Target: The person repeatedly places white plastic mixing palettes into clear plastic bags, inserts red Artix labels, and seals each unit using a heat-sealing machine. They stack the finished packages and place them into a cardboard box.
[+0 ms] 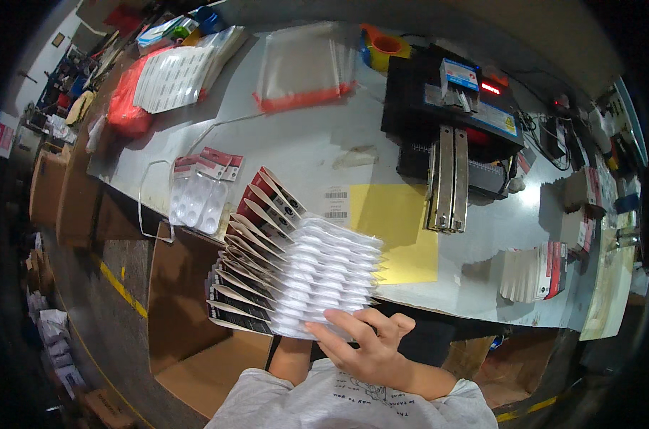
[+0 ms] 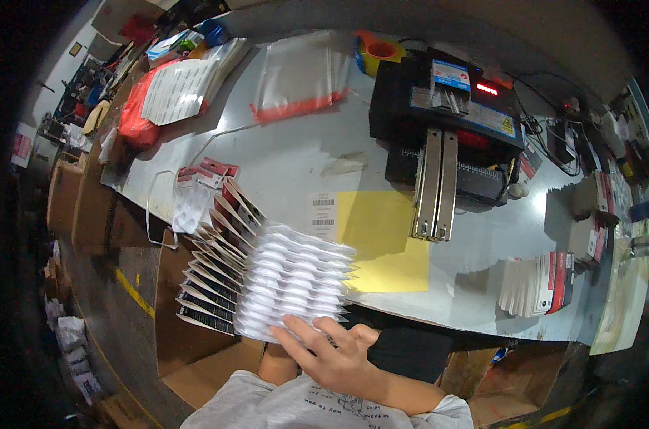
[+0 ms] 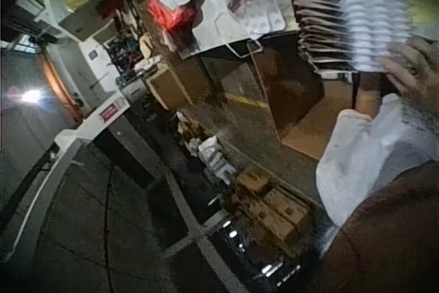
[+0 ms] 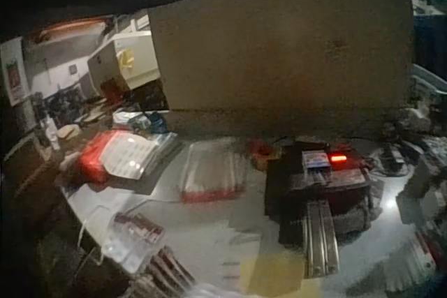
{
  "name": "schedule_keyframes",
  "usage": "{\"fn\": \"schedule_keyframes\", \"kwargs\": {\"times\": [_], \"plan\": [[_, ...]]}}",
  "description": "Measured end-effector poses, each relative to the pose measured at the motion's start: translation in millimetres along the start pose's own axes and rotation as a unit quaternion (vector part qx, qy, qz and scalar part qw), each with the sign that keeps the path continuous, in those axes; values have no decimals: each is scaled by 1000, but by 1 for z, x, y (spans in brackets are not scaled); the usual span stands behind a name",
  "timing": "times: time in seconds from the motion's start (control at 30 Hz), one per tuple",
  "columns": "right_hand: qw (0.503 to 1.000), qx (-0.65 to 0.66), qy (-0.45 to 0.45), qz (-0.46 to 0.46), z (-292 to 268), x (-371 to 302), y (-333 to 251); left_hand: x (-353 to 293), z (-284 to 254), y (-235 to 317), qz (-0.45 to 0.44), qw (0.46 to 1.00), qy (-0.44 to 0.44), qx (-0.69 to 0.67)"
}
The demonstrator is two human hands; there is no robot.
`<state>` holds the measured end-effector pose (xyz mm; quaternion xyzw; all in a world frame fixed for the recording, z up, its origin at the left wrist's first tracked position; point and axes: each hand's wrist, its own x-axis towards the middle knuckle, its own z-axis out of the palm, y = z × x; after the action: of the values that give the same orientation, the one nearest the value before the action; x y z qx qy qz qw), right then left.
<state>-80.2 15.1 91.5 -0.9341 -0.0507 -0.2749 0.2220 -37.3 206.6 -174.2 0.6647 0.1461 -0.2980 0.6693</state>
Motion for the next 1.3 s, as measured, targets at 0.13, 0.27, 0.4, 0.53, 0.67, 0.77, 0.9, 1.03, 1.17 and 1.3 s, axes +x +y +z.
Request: {"fn": "schedule_keyframes", "kwargs": {"times": [0.13, 0.27, 0.4, 0.53, 0.67, 0.77, 0.9, 1.03, 1.17, 1.3], "plan": [[999, 20, -29, 1, 3, 3, 1, -10, -3, -11, -15, 1000, 9, -16], [998, 30, -49, 1, 5, 3, 3, -12, 1, -18, -25, 999, 5, -24], [998, 42, -46, 4, 8, 3, 5, -10, 4, -20, -27, 999, 1, -28], [997, 59, -48, 12, 8, 3, 5, -10, 6, -18, -28, 999, 1, -27], [997, 62, -36, 18, 8, 2, 5, -10, 8, -18, -27, 999, 2, -26], [999, 52, -10, 13, 8, -2, 5, -8, 11, -18, -27, 999, 0, -28], [999, 52, -10, 8, 7, -6, 7, -4, 15, -17, -26, 999, -4, -27], [999, 40, 3, 4, 6, -8, 7, -3, 17, -18, -28, 999, -6, -27], [1000, 31, -4, 2, 6, -7, 7, -3, 18, -19, -28, 999, -8, -29], [999, 51, -10, 12, 6, -5, 7, -2, 19, -20, -31, 999, -13, -28]]}}
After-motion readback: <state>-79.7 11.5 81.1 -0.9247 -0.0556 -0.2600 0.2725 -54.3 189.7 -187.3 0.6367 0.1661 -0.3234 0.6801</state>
